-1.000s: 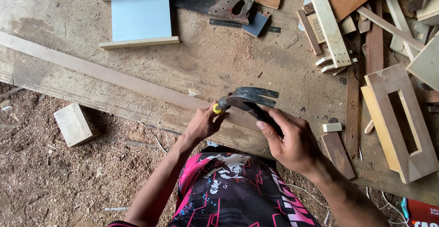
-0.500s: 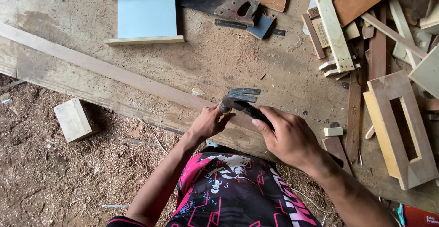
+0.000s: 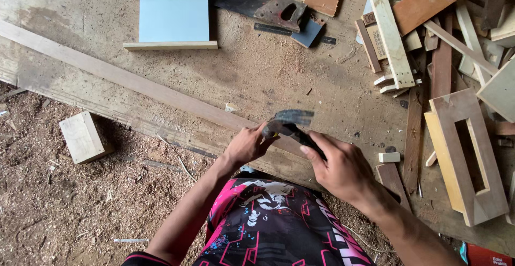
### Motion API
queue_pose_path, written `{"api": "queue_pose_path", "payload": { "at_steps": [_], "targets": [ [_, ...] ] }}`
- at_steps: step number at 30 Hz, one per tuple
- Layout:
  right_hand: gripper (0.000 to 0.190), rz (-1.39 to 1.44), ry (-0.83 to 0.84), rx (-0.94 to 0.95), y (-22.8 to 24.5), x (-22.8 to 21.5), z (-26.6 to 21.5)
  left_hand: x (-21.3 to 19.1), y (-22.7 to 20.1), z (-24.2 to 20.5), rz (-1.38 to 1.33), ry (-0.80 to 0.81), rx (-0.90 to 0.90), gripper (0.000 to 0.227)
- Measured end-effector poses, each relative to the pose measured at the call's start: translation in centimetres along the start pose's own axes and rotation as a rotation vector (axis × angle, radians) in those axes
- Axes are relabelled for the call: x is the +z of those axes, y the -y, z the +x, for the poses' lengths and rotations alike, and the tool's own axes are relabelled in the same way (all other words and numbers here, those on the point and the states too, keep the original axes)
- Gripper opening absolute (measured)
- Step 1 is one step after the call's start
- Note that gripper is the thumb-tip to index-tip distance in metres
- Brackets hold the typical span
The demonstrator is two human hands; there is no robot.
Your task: The person assembles a small wooden frame around a light blue rectangular panel. They measure and align the pieces, then use a hammer and chisel to secure the frame components together on a cluttered workbench.
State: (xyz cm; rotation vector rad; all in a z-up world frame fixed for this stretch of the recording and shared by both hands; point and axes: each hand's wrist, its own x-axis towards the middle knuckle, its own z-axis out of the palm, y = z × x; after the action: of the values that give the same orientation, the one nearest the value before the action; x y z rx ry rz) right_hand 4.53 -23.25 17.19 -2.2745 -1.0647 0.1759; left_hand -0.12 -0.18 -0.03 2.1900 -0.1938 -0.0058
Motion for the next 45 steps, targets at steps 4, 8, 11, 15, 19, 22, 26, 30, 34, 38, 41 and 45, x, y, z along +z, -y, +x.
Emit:
{"api": "queue_pose_path", "payload": {
  "at_steps": [4,8,11,15,19,22,26,30,34,38,41,45],
  "targets": [
    [0.034,0.109,-0.195,-0.052,-0.1,-1.5,-1.0,0.2,0.5,0.0,0.03,0.083,-0.189,0.043],
    [0.031,0.086,-0.227,-0.05,0.2,-0.7,-1.1,0.5,1.0,0.1,0.062,-0.02,0.044,0.035],
    [0.033,-0.056,0.042,0.122,0.1,0.7,-1.2,1.2,1.1,0.1,0.07,0.025,0.038,0.032],
    [0.033,0.054,-0.115,0.005,-0.7,0.6,-1.1,1.1,2.0,0.3,-0.08,0.06,-0.228,0.028],
    [0.029,0.134,-0.188,0.111,-1.0,-0.5,-2.0,0.2,4.4,-1.5,-0.31,-0.148,-0.442,0.015],
    [0.029,0.108,-0.24,0.077,-1.4,-0.9,-2.1,-0.2,5.8,-2.7,-0.519,-0.348,-0.328,0.014],
    [0.027,0.129,-0.163,0.237,-2.3,-0.3,-2.7,0.7,6.4,-4.5,-0.663,-0.434,-0.269,0.014],
    [0.028,0.132,-0.151,0.157,-2.7,0.3,-2.7,0.5,6.0,-4.7,-0.493,-0.392,-0.176,0.012],
    [0.029,0.125,-0.083,0.271,-2.1,0.5,-2.5,0.1,4.7,-4.5,-0.313,-0.388,-0.077,0.009],
    [0.029,0.13,-0.133,0.124,-1.4,0.6,-2.1,-0.2,3.9,-4.5,-0.378,-0.403,-0.06,0.013],
    [0.028,0.139,-0.135,0.107,-1.0,0.5,-1.9,-0.3,3.5,-4.6,-0.365,-0.405,-0.076,0.013],
    [0.029,0.16,-0.119,0.136,-0.7,0.5,-1.7,-0.4,3.0,-4.5,-0.39,-0.39,-0.111,0.016]
  ]
}}
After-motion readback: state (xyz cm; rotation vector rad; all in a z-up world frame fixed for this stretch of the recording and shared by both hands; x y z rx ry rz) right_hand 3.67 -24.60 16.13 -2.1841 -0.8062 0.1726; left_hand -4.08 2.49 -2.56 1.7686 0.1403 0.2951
